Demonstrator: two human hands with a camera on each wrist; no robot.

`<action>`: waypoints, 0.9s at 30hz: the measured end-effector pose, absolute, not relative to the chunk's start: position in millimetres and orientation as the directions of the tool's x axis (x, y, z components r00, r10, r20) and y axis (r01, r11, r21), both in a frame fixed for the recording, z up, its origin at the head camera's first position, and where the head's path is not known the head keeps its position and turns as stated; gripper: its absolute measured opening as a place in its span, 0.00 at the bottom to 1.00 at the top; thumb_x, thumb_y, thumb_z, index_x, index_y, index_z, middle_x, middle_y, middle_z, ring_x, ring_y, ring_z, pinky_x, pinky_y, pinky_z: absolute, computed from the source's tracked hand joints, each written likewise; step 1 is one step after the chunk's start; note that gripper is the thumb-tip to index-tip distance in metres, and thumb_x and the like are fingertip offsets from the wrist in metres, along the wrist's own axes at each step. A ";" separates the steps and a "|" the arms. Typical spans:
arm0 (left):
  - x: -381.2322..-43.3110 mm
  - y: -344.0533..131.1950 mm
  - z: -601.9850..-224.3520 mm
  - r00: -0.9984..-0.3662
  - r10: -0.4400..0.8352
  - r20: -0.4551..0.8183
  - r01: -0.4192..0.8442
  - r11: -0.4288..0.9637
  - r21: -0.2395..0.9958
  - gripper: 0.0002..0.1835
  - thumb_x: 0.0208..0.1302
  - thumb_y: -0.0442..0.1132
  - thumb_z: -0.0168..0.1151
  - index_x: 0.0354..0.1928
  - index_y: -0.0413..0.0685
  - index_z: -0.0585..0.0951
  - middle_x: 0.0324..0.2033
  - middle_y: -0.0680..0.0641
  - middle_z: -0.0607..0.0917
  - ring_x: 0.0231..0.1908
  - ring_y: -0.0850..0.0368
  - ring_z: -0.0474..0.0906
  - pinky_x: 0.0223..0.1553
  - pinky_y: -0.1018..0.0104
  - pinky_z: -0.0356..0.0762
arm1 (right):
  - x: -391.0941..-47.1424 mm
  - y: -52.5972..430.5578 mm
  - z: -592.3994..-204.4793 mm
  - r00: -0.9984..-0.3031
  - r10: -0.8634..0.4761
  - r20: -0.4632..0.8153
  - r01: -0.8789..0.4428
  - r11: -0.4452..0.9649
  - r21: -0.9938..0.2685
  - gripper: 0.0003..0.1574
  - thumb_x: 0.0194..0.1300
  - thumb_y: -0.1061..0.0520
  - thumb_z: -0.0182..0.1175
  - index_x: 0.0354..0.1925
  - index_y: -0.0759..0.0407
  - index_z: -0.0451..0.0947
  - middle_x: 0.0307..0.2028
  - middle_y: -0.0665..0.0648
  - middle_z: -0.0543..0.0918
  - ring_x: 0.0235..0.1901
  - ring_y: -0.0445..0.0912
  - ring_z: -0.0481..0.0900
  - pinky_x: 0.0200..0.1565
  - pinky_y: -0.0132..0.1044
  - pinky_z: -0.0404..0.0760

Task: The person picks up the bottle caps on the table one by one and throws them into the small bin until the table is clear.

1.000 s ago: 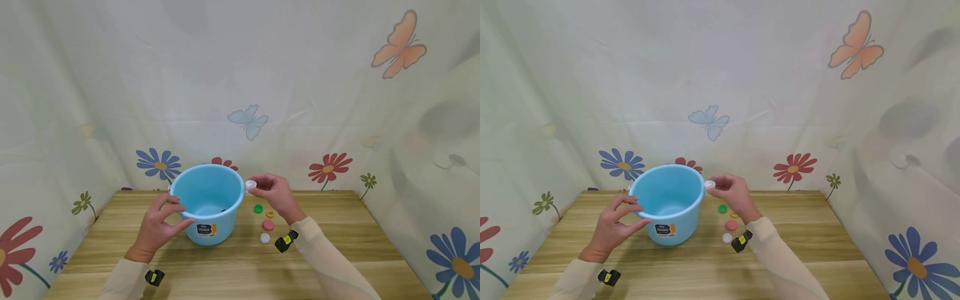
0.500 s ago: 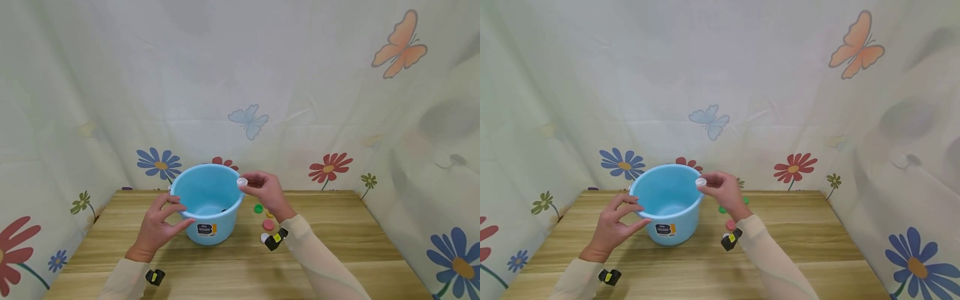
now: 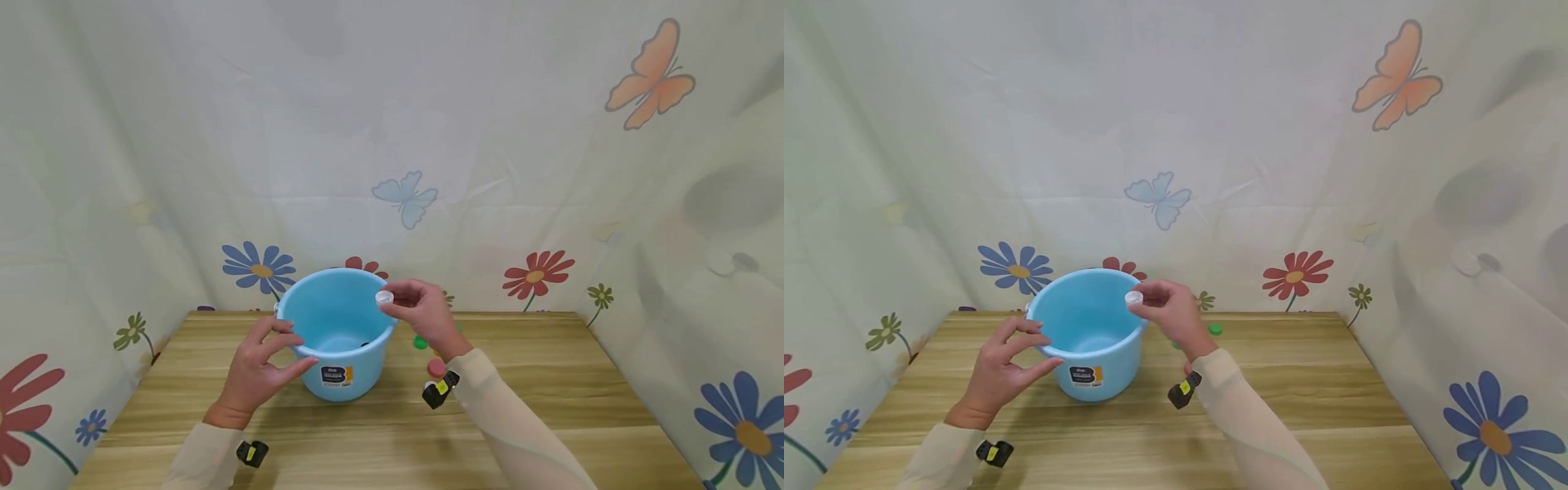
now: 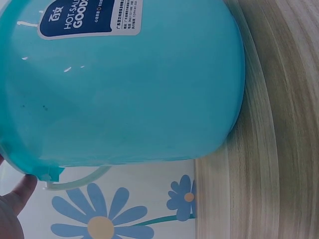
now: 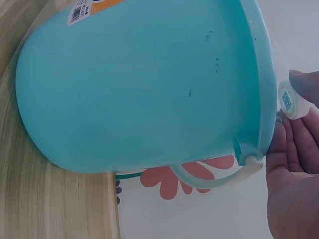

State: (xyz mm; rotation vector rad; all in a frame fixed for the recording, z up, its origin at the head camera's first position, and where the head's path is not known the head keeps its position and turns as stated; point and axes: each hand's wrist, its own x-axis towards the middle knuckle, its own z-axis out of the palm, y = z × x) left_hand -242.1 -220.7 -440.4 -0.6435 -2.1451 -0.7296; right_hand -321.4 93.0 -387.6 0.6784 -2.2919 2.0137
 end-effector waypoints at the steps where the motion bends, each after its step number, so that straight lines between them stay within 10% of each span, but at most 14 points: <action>1: -241.8 -220.5 -440.0 -0.581 0.205 0.787 0.641 0.712 0.288 0.20 0.46 0.57 0.83 0.36 0.54 0.88 0.46 0.48 0.80 0.57 0.47 0.78 0.66 0.70 0.73 | -321.1 92.2 -387.1 -0.906 -0.307 0.290 -0.328 0.078 -0.941 0.23 0.61 0.52 0.75 0.54 0.53 0.85 0.51 0.55 0.88 0.48 0.50 0.87 0.53 0.39 0.89; 10: -240.8 -219.3 -438.5 -0.591 0.204 0.781 0.631 0.720 0.289 0.20 0.43 0.52 0.85 0.36 0.53 0.88 0.46 0.45 0.81 0.57 0.47 0.78 0.55 0.43 0.83 | -323.5 88.5 -387.9 -0.912 -0.300 0.281 -0.321 0.092 -0.943 0.22 0.60 0.50 0.76 0.53 0.51 0.85 0.50 0.54 0.88 0.48 0.50 0.87 0.53 0.39 0.89; 27: -239.3 -217.4 -435.3 -0.593 0.207 0.778 0.631 0.720 0.290 0.22 0.35 0.45 0.88 0.36 0.52 0.88 0.45 0.45 0.80 0.57 0.44 0.78 0.53 0.40 0.84 | -329.1 80.6 -381.8 -0.905 -0.290 0.310 -0.345 0.078 -0.935 0.24 0.60 0.51 0.76 0.54 0.52 0.85 0.51 0.54 0.88 0.50 0.49 0.87 0.56 0.40 0.88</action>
